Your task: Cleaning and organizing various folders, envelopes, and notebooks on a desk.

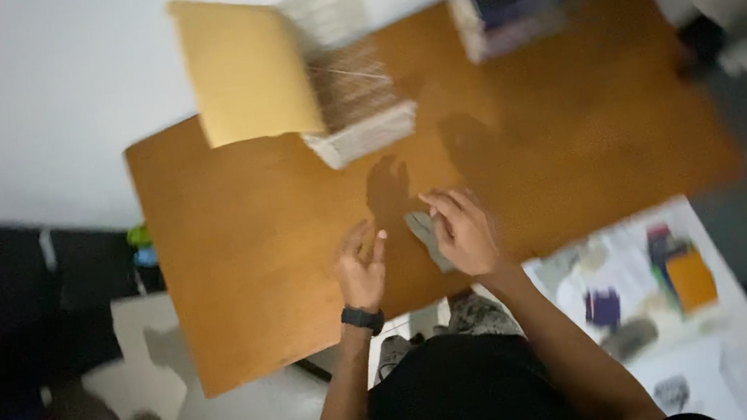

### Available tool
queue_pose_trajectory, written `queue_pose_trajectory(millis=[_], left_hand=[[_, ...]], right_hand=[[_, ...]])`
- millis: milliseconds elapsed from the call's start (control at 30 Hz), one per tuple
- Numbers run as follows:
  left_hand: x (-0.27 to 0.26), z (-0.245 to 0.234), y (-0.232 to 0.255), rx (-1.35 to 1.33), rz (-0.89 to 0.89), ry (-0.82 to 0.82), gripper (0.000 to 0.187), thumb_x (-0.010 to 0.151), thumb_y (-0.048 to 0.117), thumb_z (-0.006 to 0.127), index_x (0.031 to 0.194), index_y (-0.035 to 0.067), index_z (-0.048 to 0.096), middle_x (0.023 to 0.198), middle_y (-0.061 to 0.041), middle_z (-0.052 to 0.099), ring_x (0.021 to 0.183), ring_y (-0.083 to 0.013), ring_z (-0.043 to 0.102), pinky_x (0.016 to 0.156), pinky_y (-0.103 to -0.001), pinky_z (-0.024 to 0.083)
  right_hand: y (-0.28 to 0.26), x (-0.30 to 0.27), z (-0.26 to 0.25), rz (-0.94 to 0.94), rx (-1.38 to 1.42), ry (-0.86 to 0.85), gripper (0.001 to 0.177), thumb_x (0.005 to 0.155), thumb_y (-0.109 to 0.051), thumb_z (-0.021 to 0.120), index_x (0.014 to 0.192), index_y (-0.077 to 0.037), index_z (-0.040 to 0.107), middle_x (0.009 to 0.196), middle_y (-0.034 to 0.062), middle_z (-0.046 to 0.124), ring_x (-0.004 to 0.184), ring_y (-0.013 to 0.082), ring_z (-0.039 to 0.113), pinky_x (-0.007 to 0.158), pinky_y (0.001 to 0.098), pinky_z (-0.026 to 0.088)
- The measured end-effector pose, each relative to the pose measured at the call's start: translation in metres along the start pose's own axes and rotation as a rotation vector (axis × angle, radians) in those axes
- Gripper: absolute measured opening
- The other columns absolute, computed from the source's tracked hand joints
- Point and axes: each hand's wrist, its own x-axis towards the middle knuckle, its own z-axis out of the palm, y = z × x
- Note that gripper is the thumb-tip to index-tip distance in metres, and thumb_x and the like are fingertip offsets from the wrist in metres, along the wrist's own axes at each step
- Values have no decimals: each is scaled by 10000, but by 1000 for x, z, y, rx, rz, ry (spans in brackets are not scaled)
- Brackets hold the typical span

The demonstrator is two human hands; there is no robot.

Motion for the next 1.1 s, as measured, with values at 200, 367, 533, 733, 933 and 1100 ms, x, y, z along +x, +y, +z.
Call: queue_pose_trajectory(millis=[200,367,533,733,933,1100], left_hand=[[-99,13,15,53,220,-315,295,969,288,690,1183,92,744,1150,-191,755,1103,-379,721,938,-424,550],[-169,36,15,74,187,-489,289,964,264,671,1200,109,734,1133,-175,749,1024,-326,739,860,-410,571],[-243,65,33,-3,236,-653,255,951,193,705,1169,64,737,1109,-186,746,982,-295,724,854,-402,571],[-341,161,7,135,290,-800,270,916,174,707,1161,65,747,1116,-157,765,970,-272,731,865,-382,583],[-449,304,-26,197,288,-972,279,932,176,671,1161,33,743,1127,-172,754,1014,-298,726,896,-395,568],[-521,439,-91,305,299,-1046,355,926,187,649,1231,15,710,1257,-216,698,1170,-363,643,1039,-433,501]], right_hand=[[-13,-175,-22,283,-260,241,223,904,-63,679,1116,-94,743,896,153,666,851,367,644,768,463,507],[-1,-298,-30,438,-246,247,167,893,-64,656,1043,-72,729,927,167,675,858,374,643,779,467,518],[-1,-393,-62,511,-272,329,220,865,-76,643,1068,-48,724,926,160,703,900,397,657,816,490,531],[58,-534,-108,871,-192,321,263,886,-83,604,1109,-64,741,1172,169,733,981,362,705,866,450,567],[152,-680,-156,1190,-258,260,291,928,-132,591,1169,-66,740,1157,185,727,1001,387,691,872,484,549],[252,-791,-163,1349,-207,321,312,947,-179,602,1211,-43,698,1107,197,717,1013,380,683,861,487,549]])
